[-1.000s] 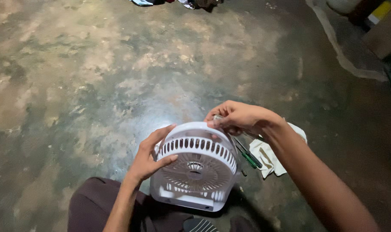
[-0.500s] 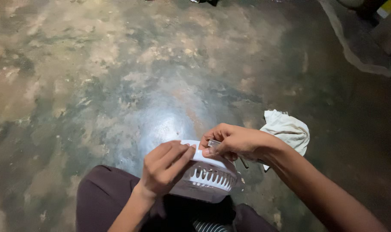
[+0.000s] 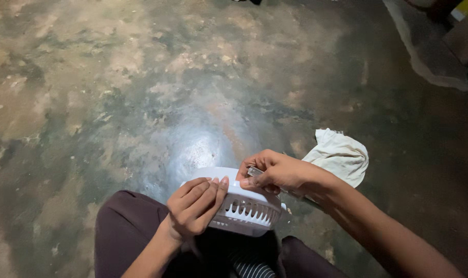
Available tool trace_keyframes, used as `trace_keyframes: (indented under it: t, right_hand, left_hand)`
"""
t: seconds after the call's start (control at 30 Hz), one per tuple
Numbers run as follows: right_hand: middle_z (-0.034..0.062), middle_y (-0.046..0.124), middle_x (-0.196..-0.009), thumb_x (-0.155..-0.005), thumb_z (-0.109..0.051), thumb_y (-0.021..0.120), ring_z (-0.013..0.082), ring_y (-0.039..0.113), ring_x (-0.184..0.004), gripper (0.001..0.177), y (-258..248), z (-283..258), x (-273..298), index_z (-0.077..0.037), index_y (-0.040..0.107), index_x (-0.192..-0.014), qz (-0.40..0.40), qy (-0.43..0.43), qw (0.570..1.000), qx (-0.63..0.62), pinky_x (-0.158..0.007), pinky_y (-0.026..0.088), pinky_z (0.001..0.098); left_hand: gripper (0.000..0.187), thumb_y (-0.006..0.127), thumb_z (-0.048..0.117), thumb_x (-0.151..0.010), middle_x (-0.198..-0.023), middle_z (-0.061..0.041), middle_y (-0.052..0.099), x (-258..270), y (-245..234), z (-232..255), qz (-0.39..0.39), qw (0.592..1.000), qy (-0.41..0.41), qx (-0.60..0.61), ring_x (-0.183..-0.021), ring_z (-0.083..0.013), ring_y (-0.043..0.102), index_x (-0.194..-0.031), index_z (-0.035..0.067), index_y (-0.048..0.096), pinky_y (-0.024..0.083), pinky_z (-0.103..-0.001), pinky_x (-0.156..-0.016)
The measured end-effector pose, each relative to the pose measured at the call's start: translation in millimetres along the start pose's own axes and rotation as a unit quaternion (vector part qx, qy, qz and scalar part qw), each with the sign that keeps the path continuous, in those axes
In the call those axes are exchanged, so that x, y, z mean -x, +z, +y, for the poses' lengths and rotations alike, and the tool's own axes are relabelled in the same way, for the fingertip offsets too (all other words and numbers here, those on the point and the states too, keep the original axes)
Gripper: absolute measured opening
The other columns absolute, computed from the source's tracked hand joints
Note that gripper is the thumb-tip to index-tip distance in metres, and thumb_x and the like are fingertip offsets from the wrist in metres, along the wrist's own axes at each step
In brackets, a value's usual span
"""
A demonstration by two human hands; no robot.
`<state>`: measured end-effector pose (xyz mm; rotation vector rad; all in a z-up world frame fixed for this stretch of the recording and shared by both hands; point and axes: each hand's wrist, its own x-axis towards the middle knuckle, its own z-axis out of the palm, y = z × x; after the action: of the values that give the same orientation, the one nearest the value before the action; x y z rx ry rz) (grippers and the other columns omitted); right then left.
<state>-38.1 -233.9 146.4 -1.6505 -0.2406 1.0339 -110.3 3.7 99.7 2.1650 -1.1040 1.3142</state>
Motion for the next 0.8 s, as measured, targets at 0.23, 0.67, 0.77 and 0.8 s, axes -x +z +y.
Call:
trace_keyframes:
  t: [0.23, 0.67, 0.77, 0.8]
  right_hand:
    - [-0.0013, 0.065, -0.064, -0.087, -0.015, 0.075, 0.0053, 0.048, -0.048, 0.016, 0, 2, -1, -0.002, 0.073, -0.095, 0.015, 0.026, 0.999, 0.016, -0.043, 0.033, 0.0227]
    - [-0.0032, 0.064, -0.062, -0.09, -0.023, 0.075, 0.0055, 0.049, -0.047, 0.019, -14, -4, 0, -0.005, 0.075, -0.097, 0.009, -0.024, 0.998, 0.053, -0.042, 0.033, 0.0217]
    - [-0.0034, 0.065, -0.061, -0.09, -0.027, 0.075, 0.0058, 0.049, -0.046, 0.022, -24, -9, -3, -0.007, 0.076, -0.099, 0.023, -0.031, 0.996, 0.081, -0.041, 0.034, 0.0217]
    - [-0.0029, 0.065, -0.06, -0.089, -0.028, 0.074, 0.0062, 0.049, -0.045, 0.023, -28, -10, -6, -0.007, 0.077, -0.099, 0.025, -0.03, 0.995, 0.089, -0.04, 0.034, 0.0219]
  left_hand:
    - [0.029, 0.072, 0.004, -0.08, -0.094, -0.009, 0.073, 1, 3, -1, 0.001, 1.0, 0.008, -0.004, -0.087, -0.019, 0.072, -0.107, -0.004, 0.076, 0.061, -0.035, -0.083]
    - [0.035, 0.084, 0.025, -0.081, -0.102, -0.009, 0.071, 8, 15, -11, -0.012, 0.979, -0.16, 0.122, -0.097, -0.0279, 0.071, -0.109, 0.006, 0.074, 0.06, -0.038, -0.083]
    - [0.045, 0.08, 0.035, -0.085, -0.121, -0.01, 0.07, 24, 18, -24, -0.062, 0.944, -0.272, 0.175, -0.113, -0.0311, 0.068, -0.121, 0.009, 0.071, 0.056, -0.041, -0.094]
    - [0.05, 0.077, 0.038, -0.086, -0.127, -0.011, 0.07, 31, 19, -30, -0.083, 0.928, -0.31, 0.188, -0.118, -0.0325, 0.066, -0.126, 0.009, 0.069, 0.054, -0.043, -0.099]
